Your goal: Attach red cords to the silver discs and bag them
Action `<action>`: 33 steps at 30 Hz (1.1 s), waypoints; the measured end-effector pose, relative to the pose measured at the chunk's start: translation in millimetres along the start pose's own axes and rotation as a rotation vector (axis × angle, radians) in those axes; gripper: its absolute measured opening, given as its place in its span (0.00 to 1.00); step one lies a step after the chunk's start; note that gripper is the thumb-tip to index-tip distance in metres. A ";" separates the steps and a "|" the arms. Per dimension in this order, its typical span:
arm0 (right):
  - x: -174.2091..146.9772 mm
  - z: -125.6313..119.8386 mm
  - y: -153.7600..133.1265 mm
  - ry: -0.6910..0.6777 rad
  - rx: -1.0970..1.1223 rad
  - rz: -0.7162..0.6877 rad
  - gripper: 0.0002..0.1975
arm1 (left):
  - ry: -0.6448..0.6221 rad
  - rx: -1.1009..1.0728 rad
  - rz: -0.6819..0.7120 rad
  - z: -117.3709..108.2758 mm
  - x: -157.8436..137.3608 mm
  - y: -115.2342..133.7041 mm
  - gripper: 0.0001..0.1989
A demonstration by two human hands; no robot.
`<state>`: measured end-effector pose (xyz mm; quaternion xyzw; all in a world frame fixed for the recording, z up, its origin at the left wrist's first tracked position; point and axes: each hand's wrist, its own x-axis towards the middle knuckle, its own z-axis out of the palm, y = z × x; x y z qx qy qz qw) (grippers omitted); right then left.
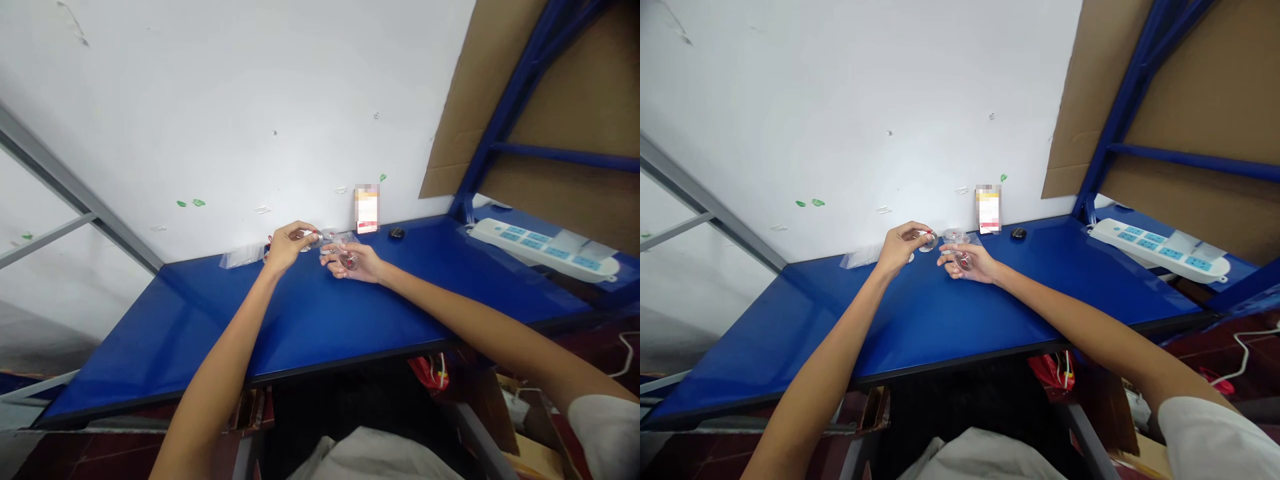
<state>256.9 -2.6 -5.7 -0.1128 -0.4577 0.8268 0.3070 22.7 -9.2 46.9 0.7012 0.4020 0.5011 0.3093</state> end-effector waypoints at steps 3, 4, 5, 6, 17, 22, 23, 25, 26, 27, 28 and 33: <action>-0.2 0.8 -0.8 -0.028 0.003 0.013 0.25 | 0.002 -0.131 0.045 12.5 -5.5 14.1 0.17; -0.2 1.6 -1.0 -0.033 -0.001 0.016 0.26 | 0.001 -0.161 0.053 15.1 -6.6 16.6 0.18; -0.3 2.4 -1.0 -0.037 -0.007 0.020 0.27 | 0.001 -0.190 0.057 17.2 -7.5 18.2 0.18; -0.3 3.2 -0.9 -0.044 -0.014 0.026 0.28 | 0.004 -0.218 0.060 18.9 -8.1 19.1 0.20; -0.6 2.8 1.1 -0.113 -0.078 0.073 0.31 | -0.117 -0.186 0.026 26.4 -11.6 16.0 0.17; -1.3 6.3 0.9 -0.148 -0.123 0.087 0.29 | -0.194 -0.127 -0.011 26.3 -11.2 15.8 0.16; -1.3 7.1 1.1 -0.144 -0.131 0.084 0.29 | -0.204 -0.100 -0.006 25.7 -11.1 16.4 0.16; -1.2 8.2 1.8 -0.126 -0.147 0.059 0.29 | -0.229 -0.055 0.010 24.4 -11.1 18.2 0.15; -1.1 8.5 2.2 -0.120 -0.157 0.045 0.28 | -0.246 -0.039 0.020 23.8 -11.3 19.4 0.15; -1.1 8.5 2.5 -0.118 -0.169 0.032 0.28 | -0.265 -0.028 0.028 23.5 -11.7 20.7 0.14; -1.1 8.3 2.8 -0.120 -0.181 0.022 0.27 | -0.290 -0.023 0.031 23.4 -12.3 22.1 0.14; -0.6 7.7 4.0 -0.126 -0.221 0.019 0.27 | -0.438 -0.046 -0.042 25.8 -15.6 29.6 0.17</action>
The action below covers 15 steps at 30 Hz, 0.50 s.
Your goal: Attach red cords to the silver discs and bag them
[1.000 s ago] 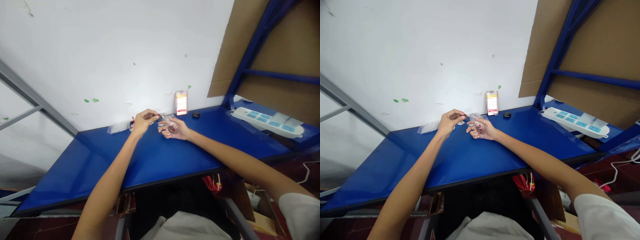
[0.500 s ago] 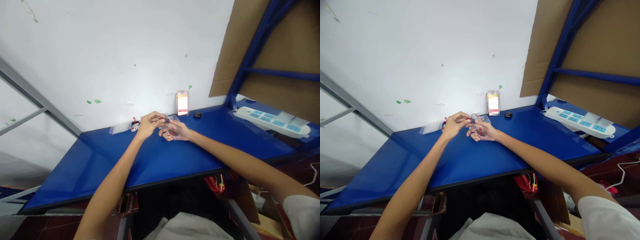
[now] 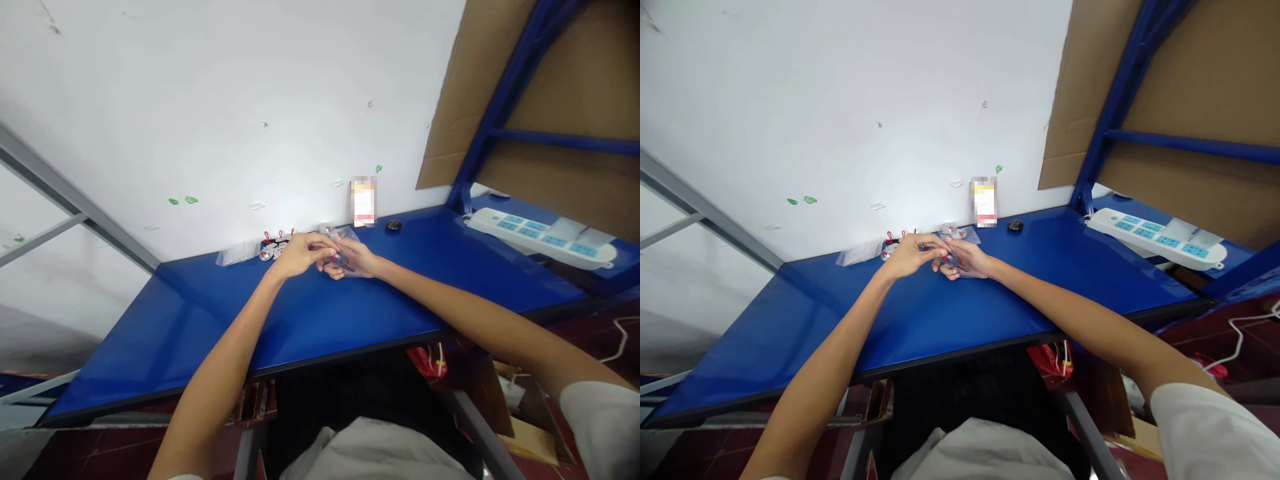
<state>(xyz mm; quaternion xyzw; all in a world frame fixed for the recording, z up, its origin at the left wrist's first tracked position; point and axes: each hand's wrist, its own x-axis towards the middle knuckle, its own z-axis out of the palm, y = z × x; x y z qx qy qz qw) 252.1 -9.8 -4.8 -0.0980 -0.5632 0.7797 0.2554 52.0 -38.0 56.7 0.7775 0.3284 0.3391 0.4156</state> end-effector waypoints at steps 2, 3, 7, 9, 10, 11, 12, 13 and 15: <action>0.3 0.4 0.4 0.009 -0.008 -0.007 0.28 | -0.009 0.012 -0.004 1.4 -0.5 1.1 0.17; 0.3 0.6 0.6 0.018 -0.011 -0.017 0.28 | -0.003 0.033 0.005 1.9 -0.7 1.1 0.16; -0.3 0.8 -0.1 0.044 -0.014 -0.035 0.27 | 0.082 0.182 0.106 2.6 -1.6 -0.7 0.11; -1.0 0.3 -1.2 0.041 0.006 -0.021 0.28 | 0.105 0.239 0.155 2.2 -2.0 -0.3 0.09; -1.3 -0.1 -1.8 0.038 0.023 -0.013 0.28 | 0.103 0.262 0.172 1.8 -2.2 0.5 0.09; -1.5 -0.5 -2.2 0.039 0.046 -0.008 0.28 | 0.094 0.282 0.185 1.5 -2.3 1.6 0.09; -1.7 -0.9 -2.6 0.043 0.072 -0.004 0.28 | 0.084 0.298 0.197 1.3 -2.4 2.9 0.09; -1.7 -1.4 -2.7 0.048 0.099 -0.003 0.28 | 0.071 0.310 0.210 1.2 -2.4 4.1 0.09; -1.4 -2.1 -2.2 0.062 0.141 -0.003 0.28 | 0.042 0.330 0.234 1.7 -2.3 5.8 0.09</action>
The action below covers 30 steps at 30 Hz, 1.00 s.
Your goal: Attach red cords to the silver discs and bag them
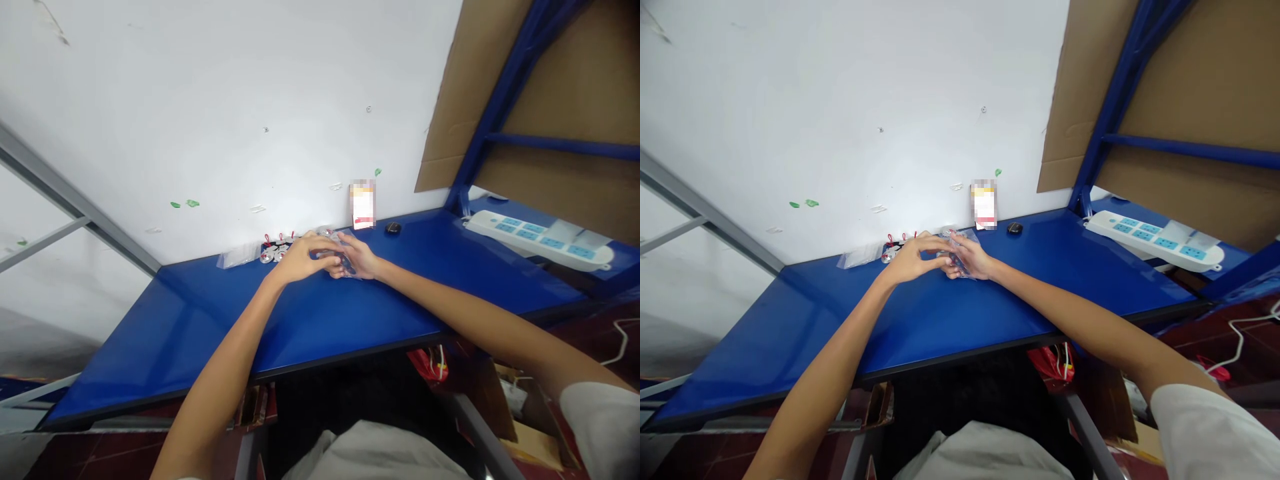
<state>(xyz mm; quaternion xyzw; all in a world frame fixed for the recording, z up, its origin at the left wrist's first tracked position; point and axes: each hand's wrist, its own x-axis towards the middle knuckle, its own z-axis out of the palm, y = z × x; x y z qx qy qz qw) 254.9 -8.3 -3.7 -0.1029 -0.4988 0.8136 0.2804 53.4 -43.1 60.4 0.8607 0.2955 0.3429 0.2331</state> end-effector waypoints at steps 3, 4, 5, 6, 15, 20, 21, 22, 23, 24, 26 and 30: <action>1.0 -0.7 1.7 0.015 0.027 0.013 0.29 | -0.039 0.020 0.036 2.5 0.6 -1.1 0.10; 1.4 -0.9 2.3 0.020 0.030 0.013 0.29 | -0.046 0.022 0.044 3.8 0.8 -2.4 0.09; 1.7 -0.9 2.8 0.024 0.032 0.008 0.29 | -0.045 0.022 0.049 5.0 0.8 -4.0 0.09; 1.9 -1.0 3.1 0.025 0.032 0.003 0.30 | -0.033 0.024 0.049 6.2 0.8 -5.7 0.09; 0.4 0.9 0.6 0.062 0.117 0.003 0.30 | 0.035 0.154 0.179 9.0 -0.6 -7.3 0.12; 1.0 1.6 2.3 0.057 0.109 0.005 0.33 | 0.081 0.203 0.286 15.3 -0.9 -16.6 0.12; 1.4 1.4 2.7 0.057 0.100 0.017 0.34 | 0.093 0.205 0.290 16.5 -1.0 -18.5 0.12; 1.9 1.1 2.9 0.060 0.088 0.024 0.35 | 0.104 0.209 0.287 17.4 -1.0 -20.0 0.12; 2.3 0.6 2.8 0.065 0.073 0.026 0.35 | 0.118 0.215 0.280 17.8 -1.1 -21.1 0.12; 2.7 -0.1 2.4 0.070 0.052 0.024 0.36 | 0.134 0.223 0.271 17.9 -1.1 -21.9 0.12; 3.2 -1.5 0.4 0.079 -0.008 0.007 0.37 | 0.168 0.235 0.243 17.0 -1.0 -22.7 0.12; 2.3 -3.1 -5.8 0.102 -0.099 -0.079 0.35 | 0.237 0.276 0.121 13.5 -1.0 -23.3 0.13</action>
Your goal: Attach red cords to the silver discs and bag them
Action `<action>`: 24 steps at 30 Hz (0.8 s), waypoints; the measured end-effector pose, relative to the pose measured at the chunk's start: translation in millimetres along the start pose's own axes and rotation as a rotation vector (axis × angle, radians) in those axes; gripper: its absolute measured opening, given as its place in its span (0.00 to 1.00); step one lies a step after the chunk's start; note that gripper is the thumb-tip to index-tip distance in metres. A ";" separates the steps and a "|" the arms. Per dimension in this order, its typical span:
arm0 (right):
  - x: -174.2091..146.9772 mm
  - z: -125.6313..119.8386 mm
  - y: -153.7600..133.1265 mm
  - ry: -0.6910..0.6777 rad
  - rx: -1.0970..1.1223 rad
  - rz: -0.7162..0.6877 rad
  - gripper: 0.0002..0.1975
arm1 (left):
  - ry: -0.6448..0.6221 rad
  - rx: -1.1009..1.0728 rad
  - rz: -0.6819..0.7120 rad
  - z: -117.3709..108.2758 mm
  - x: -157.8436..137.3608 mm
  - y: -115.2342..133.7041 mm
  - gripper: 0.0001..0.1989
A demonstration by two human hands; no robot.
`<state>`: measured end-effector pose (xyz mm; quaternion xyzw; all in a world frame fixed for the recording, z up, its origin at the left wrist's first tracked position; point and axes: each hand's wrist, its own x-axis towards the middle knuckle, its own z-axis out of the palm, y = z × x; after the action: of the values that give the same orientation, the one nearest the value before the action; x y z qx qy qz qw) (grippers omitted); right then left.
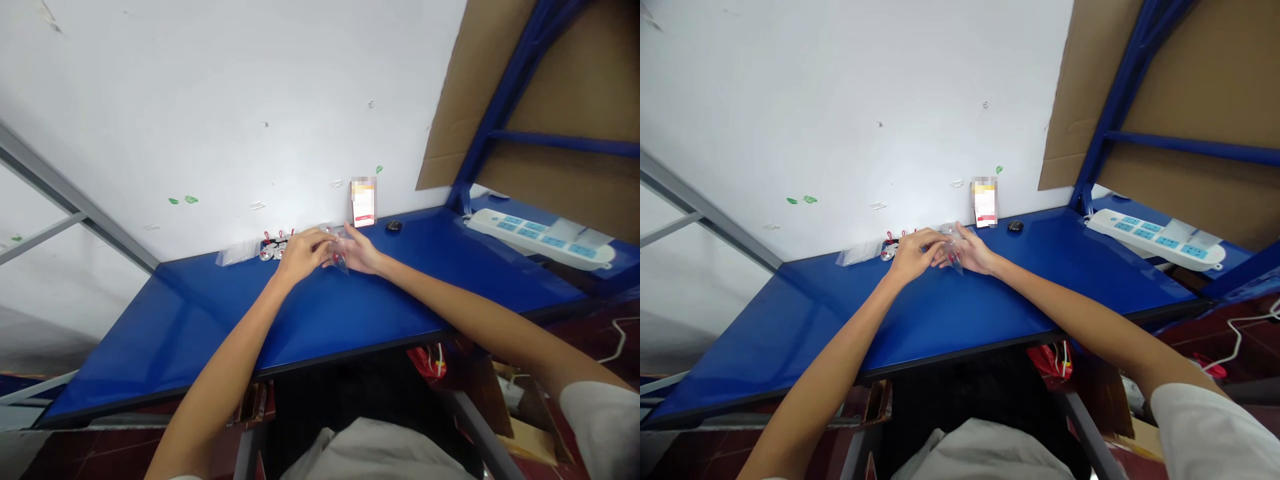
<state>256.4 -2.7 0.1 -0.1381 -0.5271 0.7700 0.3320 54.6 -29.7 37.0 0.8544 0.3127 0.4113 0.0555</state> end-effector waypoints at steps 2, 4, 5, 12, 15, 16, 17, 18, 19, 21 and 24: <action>-0.9 -0.1 -2.3 0.014 -0.028 -0.057 0.32 | 0.023 0.036 -0.065 -1.5 0.1 -0.4 0.13; -1.3 0.1 -2.6 0.022 -0.088 -0.092 0.29 | 0.049 0.055 -0.099 -2.7 0.2 -0.7 0.11; -1.0 -0.1 -1.8 0.029 -0.135 -0.099 0.28 | 0.062 0.058 -0.108 -3.1 0.2 -0.9 0.10; 8.4 -11.4 11.9 0.194 -0.637 -0.190 0.22 | 0.109 0.047 -0.133 -3.8 0.9 -3.5 0.08; 10.3 -17.4 13.3 0.228 -0.663 -0.191 0.20 | 0.162 0.034 -0.192 -5.8 1.6 -6.1 0.08; 10.4 -18.7 12.9 0.230 -0.659 -0.182 0.20 | 0.194 0.031 -0.234 -6.3 1.8 -7.7 0.09; 10.3 -19.5 12.2 0.232 -0.662 -0.175 0.20 | 0.228 0.030 -0.287 -6.4 1.8 -9.8 0.11; 10.2 -19.7 11.5 0.238 -0.673 -0.176 0.20 | 0.254 0.023 -0.352 -5.9 1.6 -12.4 0.15; 10.0 -19.4 10.8 0.248 -0.690 -0.185 0.20 | 0.261 0.003 -0.423 -4.8 1.3 -15.5 0.20; 9.9 -17.7 10.0 0.255 -0.710 -0.206 0.20 | 0.191 -0.104 -0.549 -0.9 0.0 -22.3 0.23; 9.4 -14.5 9.6 0.207 -0.696 -0.190 0.24 | 0.041 -0.341 -0.597 5.9 -2.5 -31.3 0.16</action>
<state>254.1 11.8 -13.1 -0.2701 -0.7313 0.4927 0.3866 42.4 -5.2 20.5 0.6951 0.4767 0.4402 0.3095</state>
